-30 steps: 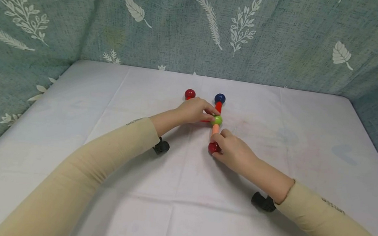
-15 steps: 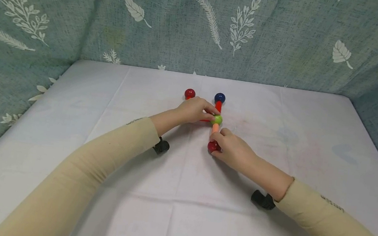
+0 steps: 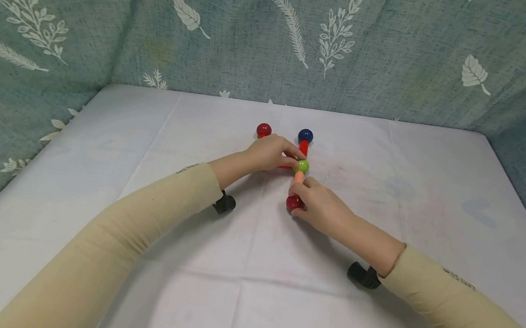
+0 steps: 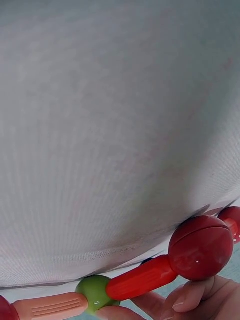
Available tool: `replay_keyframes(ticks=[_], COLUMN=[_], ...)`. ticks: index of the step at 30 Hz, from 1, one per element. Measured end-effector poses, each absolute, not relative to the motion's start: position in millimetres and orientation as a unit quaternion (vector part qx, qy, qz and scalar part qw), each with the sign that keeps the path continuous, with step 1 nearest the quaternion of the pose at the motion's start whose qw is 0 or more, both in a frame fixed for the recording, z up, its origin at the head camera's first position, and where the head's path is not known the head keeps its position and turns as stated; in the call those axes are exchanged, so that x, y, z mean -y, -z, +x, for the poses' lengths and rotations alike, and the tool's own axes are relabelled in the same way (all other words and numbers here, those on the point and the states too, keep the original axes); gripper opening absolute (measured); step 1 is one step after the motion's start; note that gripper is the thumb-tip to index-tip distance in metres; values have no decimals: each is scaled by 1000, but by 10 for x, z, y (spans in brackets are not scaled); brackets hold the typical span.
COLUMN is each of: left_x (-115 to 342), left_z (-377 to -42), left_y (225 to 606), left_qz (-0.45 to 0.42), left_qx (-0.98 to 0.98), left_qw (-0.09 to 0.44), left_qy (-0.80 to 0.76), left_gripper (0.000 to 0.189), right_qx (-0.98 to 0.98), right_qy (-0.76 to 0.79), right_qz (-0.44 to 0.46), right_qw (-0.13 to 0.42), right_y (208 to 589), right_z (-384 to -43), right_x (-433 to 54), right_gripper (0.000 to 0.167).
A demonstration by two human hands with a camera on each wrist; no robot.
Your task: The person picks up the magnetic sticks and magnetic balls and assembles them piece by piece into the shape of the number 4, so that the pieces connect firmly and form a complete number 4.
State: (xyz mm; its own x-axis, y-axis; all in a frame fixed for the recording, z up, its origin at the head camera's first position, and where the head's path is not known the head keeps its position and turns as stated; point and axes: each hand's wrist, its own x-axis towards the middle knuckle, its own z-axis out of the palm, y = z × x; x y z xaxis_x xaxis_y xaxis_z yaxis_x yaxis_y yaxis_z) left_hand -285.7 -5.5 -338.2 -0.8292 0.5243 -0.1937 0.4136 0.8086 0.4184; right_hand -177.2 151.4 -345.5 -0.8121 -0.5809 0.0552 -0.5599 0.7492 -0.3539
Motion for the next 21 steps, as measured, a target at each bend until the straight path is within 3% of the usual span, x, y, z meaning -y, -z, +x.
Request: replay_keyframes(ticks=[13,18,21], left_x=[75,214,426], left_z=[-2835,-2840,-2906], left_y=[3390,3227,3036], left_qz=[261,266,242], left_qx=[-937,-932,-933], left_qw=[149,97,50], left_qy=[-179,-227,-263], left_gripper=[34,39,37], right_qx=[-943,-959,-968], right_qy=[140,123,130], right_qz=[-300,-248,-210], right_qw=[43,65,45], right_y=[3427,3193,3020], right_z=[-1745,-1788,-1934], right_x=[-1509,-1616,-1776], right_gripper=[35,46,48])
